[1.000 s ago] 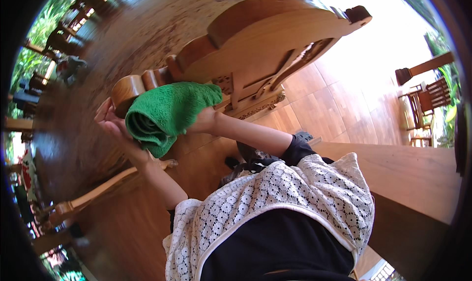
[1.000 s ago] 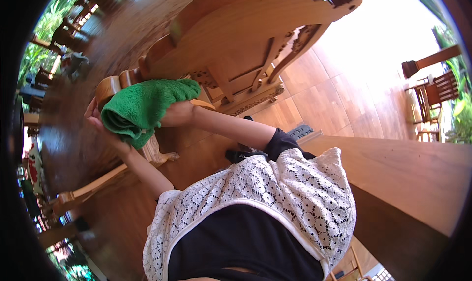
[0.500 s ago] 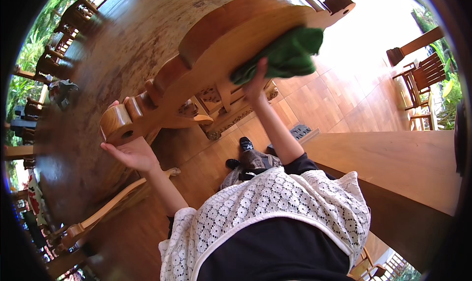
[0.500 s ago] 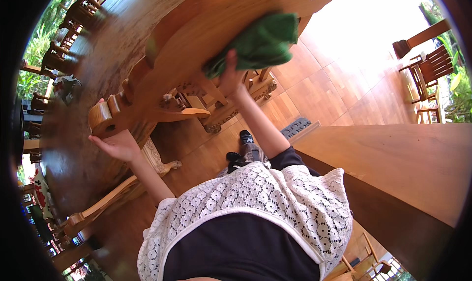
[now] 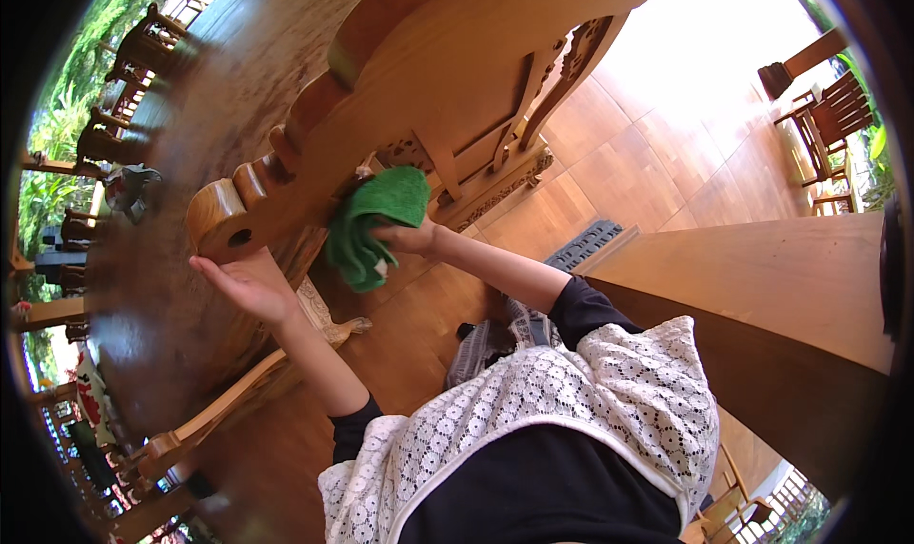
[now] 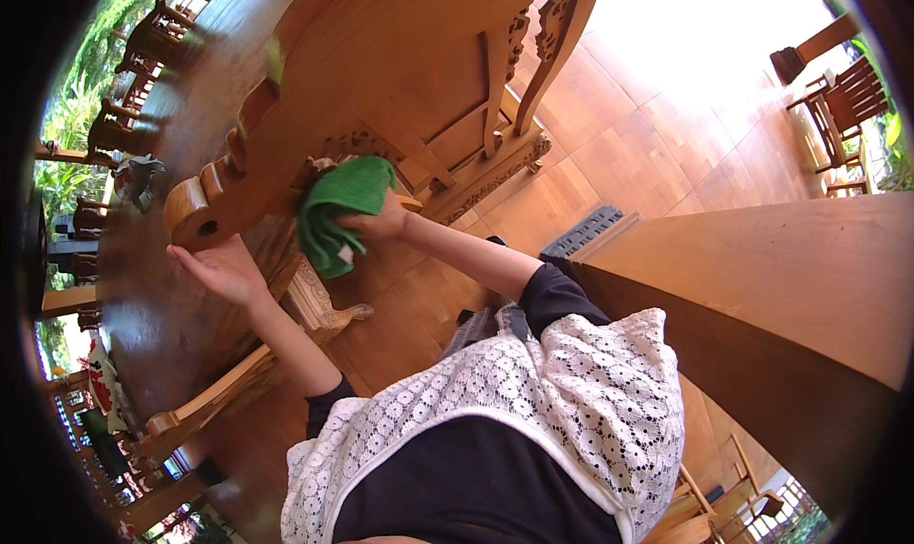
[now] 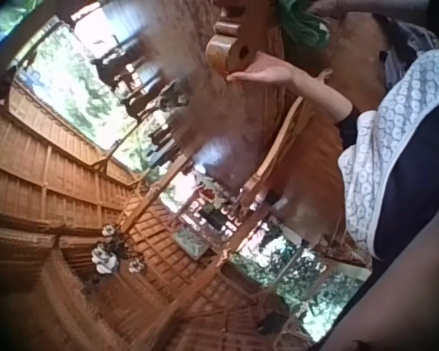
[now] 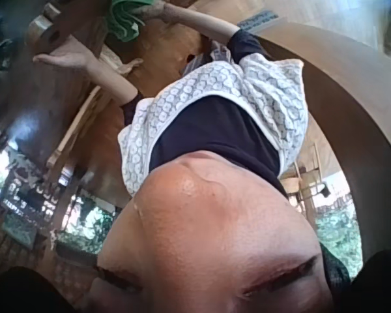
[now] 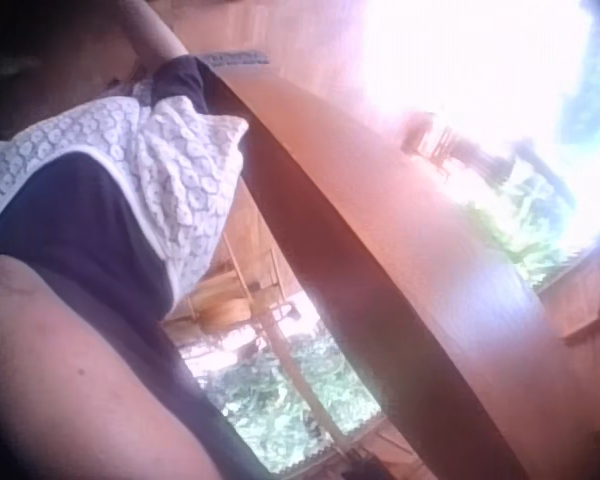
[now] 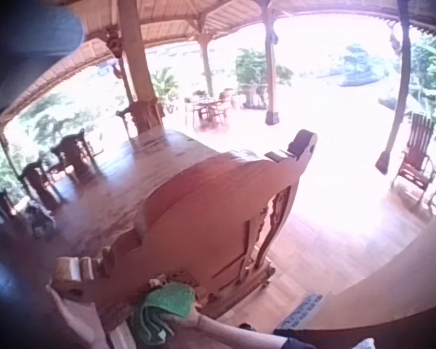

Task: The person wipes a large wooden table with a green cloth, then rinses the cloth at an outdoor sink. Afterward, the person wipes a carved wooden chair, cleaning the seat, backrest, and legs.

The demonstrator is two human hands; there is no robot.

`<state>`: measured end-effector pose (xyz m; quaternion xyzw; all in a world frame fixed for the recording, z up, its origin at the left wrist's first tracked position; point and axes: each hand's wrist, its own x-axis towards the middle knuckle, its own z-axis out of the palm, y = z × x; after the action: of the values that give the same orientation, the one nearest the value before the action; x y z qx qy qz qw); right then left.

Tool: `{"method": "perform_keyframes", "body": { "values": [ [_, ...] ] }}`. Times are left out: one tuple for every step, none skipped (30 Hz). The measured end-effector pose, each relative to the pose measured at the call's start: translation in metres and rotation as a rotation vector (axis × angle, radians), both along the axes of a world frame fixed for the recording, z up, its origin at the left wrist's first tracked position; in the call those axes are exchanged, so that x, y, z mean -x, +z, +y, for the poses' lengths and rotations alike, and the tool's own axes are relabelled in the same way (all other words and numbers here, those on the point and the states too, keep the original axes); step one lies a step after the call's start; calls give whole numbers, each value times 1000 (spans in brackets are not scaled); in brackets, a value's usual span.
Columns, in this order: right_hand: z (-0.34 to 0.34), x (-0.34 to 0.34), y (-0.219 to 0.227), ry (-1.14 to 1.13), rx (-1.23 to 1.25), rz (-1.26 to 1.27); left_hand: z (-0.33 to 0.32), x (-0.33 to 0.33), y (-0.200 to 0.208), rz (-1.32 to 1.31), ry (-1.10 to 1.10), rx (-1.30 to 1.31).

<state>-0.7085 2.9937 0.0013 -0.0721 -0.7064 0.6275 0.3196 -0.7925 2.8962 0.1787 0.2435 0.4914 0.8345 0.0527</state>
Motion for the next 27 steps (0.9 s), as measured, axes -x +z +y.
{"method": "perform_keyframes", "body": {
  "values": [
    [5,-3,-41,-90,-130,-80,8,0,2,43,-11,-12],
    [11,-5,-83,-180,-257,-163,16,-2,3,86,-18,-26],
    [7,-15,-112,-228,-550,-234,17,-2,-1,121,-18,-22],
    [-5,-19,-134,-276,-843,-300,14,4,-4,147,21,-6],
    [-12,-19,-150,-304,-742,-289,14,8,-4,166,14,2],
    [-27,-20,-164,-334,-638,-282,12,8,-3,180,2,13],
    [-43,-14,-171,-402,-552,-202,11,9,-1,198,-6,16],
    [-58,-9,-172,-469,-317,-108,14,12,-1,235,13,18],
    [-77,-5,-157,-406,132,63,11,17,-5,275,48,21],
    [-82,-10,-125,-472,189,118,16,23,-7,313,61,18],
    [-83,-14,-104,-556,77,136,19,25,-8,357,83,13],
    [-90,-11,-84,-620,-21,160,12,29,-5,387,99,21],
    [-73,-19,-67,-693,-174,161,18,29,-6,394,67,19],
    [-58,-25,-51,-761,-319,166,23,28,-7,409,49,10],
    [-38,-27,-24,-749,-320,238,18,28,-6,434,56,20],
    [-19,-19,-6,-866,-311,318,22,24,-6,449,40,17],
    [10,-17,15,-1133,-654,171,20,23,-5,468,46,15],
    [30,-23,30,-1166,-725,106,13,25,-2,486,63,35],
    [43,-30,37,-1202,-800,41,8,26,-1,480,69,23],
    [51,-27,22,-1164,-512,225,13,24,0,467,47,4],
    [60,-17,-14,-1109,-230,412,20,20,1,457,23,-20],
    [70,-6,-50,-1022,49,596,25,14,2,435,29,-19],
    [82,-10,-83,-973,187,448,30,13,0,421,22,-23],
    [73,1,-87,-1140,231,552,23,16,2,432,55,-11],
    [77,2,-103,-1067,513,623,24,15,3,429,52,-1],
    [82,1,-116,-975,787,684,25,15,2,435,53,6],
    [87,0,-129,-927,873,699,27,15,2,441,52,12]
  ]
}}
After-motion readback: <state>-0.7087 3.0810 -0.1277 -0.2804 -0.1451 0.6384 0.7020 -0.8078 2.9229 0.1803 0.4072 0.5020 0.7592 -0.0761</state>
